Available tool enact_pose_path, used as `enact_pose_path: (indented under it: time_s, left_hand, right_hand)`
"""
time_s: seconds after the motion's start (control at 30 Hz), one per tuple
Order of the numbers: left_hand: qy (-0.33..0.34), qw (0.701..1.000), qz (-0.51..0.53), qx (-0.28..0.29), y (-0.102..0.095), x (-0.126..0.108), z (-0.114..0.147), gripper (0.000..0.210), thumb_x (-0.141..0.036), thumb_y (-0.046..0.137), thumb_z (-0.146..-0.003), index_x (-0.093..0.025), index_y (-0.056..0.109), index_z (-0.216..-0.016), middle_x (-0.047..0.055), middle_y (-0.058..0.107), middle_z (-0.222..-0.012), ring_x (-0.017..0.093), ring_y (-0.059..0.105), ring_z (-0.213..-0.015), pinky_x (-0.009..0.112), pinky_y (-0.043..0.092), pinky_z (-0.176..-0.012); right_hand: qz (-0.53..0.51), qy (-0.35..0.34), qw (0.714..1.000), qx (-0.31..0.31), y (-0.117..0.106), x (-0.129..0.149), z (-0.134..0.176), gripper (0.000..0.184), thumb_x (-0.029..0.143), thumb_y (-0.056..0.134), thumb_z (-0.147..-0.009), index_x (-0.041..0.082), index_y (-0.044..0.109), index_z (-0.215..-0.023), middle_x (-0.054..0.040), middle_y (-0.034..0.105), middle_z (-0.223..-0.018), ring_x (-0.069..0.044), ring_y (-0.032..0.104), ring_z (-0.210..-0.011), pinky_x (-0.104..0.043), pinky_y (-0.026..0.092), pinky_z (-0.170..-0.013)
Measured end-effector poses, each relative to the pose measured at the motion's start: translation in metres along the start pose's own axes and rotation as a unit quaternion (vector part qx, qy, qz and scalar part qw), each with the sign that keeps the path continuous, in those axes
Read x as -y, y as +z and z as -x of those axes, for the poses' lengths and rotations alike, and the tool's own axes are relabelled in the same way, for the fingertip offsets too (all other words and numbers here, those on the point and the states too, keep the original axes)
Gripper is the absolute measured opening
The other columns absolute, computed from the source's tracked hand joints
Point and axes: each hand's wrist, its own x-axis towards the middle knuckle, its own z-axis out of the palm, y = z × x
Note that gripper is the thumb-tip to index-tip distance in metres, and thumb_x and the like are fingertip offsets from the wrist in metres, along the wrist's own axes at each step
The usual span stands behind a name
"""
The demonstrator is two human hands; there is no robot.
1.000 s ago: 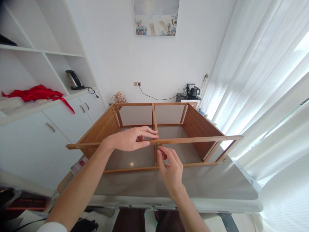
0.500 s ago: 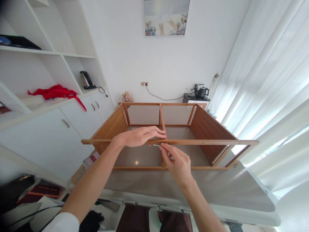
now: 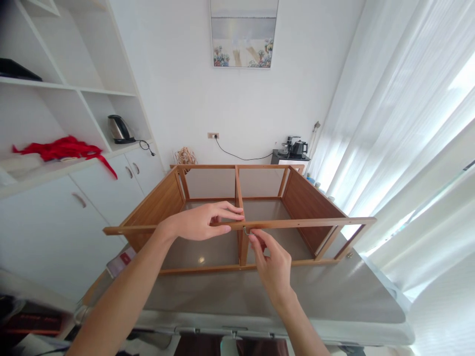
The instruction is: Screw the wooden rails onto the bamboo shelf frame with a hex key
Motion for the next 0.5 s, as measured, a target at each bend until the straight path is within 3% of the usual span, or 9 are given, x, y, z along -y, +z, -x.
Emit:
enact_pose_path:
  time_s: [0.1, 0.17, 0.3, 0.4, 0.5]
  left_hand:
    - [-0.002, 1.000, -0.011, -0.001, 0.000, 0.000, 0.000, 0.041, -0.028, 0.054, -0.095, -0.032, 0.057, -0.135, 0.004, 0.048, -0.147, 0.021, 0.052, -0.127, 0.029, 0.049, -0.092]
    - [-0.003, 1.000, -0.015, -0.002, 0.000, -0.001, 0.000, 0.041, -0.030, 0.054, -0.095, -0.031, 0.057, -0.136, 0.004, 0.048, -0.147, 0.020, 0.053, -0.126, 0.028, 0.049, -0.092]
    - [-0.007, 1.000, -0.011, 0.000, 0.000, -0.001, -0.001, 0.039, -0.034, 0.050, -0.097, -0.030, 0.057, -0.136, 0.005, 0.048, -0.148, 0.020, 0.054, -0.125, 0.028, 0.050, -0.089]
    - [-0.015, 1.000, 0.014, 0.002, 0.000, -0.001, -0.001, 0.037, -0.035, 0.041, -0.101, -0.029, 0.060, -0.133, 0.004, 0.048, -0.148, 0.020, 0.051, -0.129, 0.030, 0.047, -0.099]
    - [-0.025, 0.999, 0.037, 0.010, -0.002, -0.002, -0.001, 0.042, -0.034, 0.030, -0.104, -0.029, 0.061, -0.132, 0.001, 0.048, -0.148, 0.019, 0.045, -0.135, 0.030, 0.037, -0.112]
  right_hand:
    - [0.010, 0.003, 1.000, 0.003, 0.003, 0.000, 0.006, 0.019, 0.034, 0.060, -0.094, 0.021, 0.073, -0.090, 0.0016, 0.059, -0.063, -0.010, 0.051, -0.052, -0.022, 0.044, -0.052]
    - [0.016, -0.011, 1.000, -0.008, 0.006, 0.003, 0.008, 0.019, 0.033, 0.060, -0.093, 0.021, 0.074, -0.086, 0.0006, 0.057, -0.065, -0.010, 0.049, -0.054, -0.023, 0.044, -0.053]
    - [0.000, -0.017, 0.999, -0.035, 0.016, 0.011, 0.012, 0.012, 0.028, 0.062, -0.092, 0.021, 0.069, -0.100, -0.0019, 0.065, -0.080, -0.012, 0.058, -0.064, -0.026, 0.051, -0.064]
    - [-0.029, -0.023, 0.998, -0.058, 0.023, 0.014, 0.013, 0.018, 0.023, 0.062, -0.092, 0.022, 0.063, -0.110, -0.0012, 0.070, -0.083, -0.013, 0.065, -0.069, -0.026, 0.055, -0.070]
    - [-0.064, -0.051, 0.997, -0.014, 0.027, 0.018, 0.010, 0.013, 0.021, 0.057, -0.095, 0.023, 0.067, -0.104, -0.0032, 0.074, -0.090, -0.014, 0.070, -0.077, -0.026, 0.057, -0.073]
